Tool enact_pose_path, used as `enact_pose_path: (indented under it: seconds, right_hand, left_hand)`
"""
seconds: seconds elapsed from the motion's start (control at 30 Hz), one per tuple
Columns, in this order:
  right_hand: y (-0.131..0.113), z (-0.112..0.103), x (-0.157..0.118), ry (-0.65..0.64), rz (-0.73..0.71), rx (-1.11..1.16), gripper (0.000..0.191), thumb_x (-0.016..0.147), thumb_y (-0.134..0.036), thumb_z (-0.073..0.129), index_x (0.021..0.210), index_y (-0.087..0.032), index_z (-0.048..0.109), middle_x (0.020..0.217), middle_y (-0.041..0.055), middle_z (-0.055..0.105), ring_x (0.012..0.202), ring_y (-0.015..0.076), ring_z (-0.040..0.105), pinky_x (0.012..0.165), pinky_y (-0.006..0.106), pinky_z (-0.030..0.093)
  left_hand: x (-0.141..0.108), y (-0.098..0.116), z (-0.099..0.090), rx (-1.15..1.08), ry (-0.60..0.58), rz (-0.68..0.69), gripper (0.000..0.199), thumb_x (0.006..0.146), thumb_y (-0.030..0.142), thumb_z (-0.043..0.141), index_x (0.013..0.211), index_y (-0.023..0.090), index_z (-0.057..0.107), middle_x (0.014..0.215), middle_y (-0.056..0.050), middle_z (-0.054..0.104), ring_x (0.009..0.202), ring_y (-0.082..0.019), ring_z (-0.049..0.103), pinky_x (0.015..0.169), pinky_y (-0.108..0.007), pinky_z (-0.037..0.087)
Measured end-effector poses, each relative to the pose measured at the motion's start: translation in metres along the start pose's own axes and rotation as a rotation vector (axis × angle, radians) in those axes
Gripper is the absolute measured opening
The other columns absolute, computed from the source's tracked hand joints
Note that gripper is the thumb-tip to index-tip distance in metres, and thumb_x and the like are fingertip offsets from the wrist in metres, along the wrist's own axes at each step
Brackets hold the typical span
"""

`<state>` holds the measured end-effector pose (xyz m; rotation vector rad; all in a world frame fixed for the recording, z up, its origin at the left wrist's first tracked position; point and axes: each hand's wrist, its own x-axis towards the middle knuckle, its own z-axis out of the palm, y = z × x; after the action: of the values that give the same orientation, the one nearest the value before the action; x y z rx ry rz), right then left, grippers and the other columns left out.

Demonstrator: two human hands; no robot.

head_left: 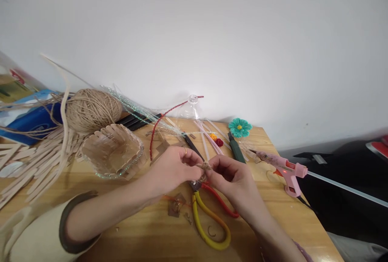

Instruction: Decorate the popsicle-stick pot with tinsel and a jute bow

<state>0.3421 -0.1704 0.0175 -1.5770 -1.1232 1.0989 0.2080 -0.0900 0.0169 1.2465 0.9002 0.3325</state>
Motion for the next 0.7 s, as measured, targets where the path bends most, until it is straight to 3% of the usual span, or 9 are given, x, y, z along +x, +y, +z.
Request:
enact_pose_path:
  seconds: [0.13, 0.27, 0.4, 0.7]
  right_hand:
    - [0.0049, -0.0020, 0.0023, 0.014, -0.018, 0.102, 0.015, 0.074, -0.030, 0.060, 0.070, -0.016, 0.059, 0.061, -0.0025, 0.053, 0.057, 0.0095, 0.046, 0.053, 0.021, 0.038]
    - [0.0056, -0.0054, 0.0002, 0.129, -0.082, 0.138, 0.016, 0.076, -0.033, 0.058, 0.071, -0.018, 0.059, 0.064, -0.0018, 0.055, 0.060, 0.0109, 0.049, 0.056, 0.022, 0.041]
    - [0.0014, -0.0025, -0.0041, 0.197, -0.110, 0.018, 0.013, 0.073, -0.029, 0.060, 0.066, -0.018, 0.056, 0.059, -0.0031, 0.052, 0.054, 0.0100, 0.047, 0.050, 0.021, 0.037]
    - [0.0019, 0.0008, 0.0008, 0.252, -0.104, -0.055, 0.014, 0.070, -0.029, 0.059, 0.062, -0.017, 0.057, 0.057, -0.0015, 0.055, 0.052, 0.0102, 0.046, 0.048, 0.022, 0.037]
  left_hand:
    - [0.0010, 0.0017, 0.0009, -0.151, 0.008, 0.011, 0.011, 0.056, 0.017, 0.063, 0.066, 0.014, 0.059, 0.063, 0.003, 0.056, 0.061, -0.010, 0.049, 0.060, -0.024, 0.041]
    - [0.0010, 0.0040, 0.0010, -0.288, 0.047, 0.008, 0.021, 0.056, 0.021, 0.069, 0.074, 0.014, 0.060, 0.072, 0.001, 0.057, 0.066, -0.011, 0.052, 0.060, -0.025, 0.046]
    - [0.0006, 0.0031, 0.0012, -0.293, 0.071, -0.001, 0.026, 0.056, 0.020, 0.071, 0.080, 0.013, 0.063, 0.077, -0.001, 0.060, 0.067, -0.010, 0.053, 0.061, -0.025, 0.046]
    - [0.0031, 0.0006, 0.0019, -0.294, 0.036, -0.015, 0.016, 0.056, 0.019, 0.069, 0.068, 0.013, 0.060, 0.066, 0.001, 0.059, 0.062, -0.009, 0.051, 0.059, -0.024, 0.045]
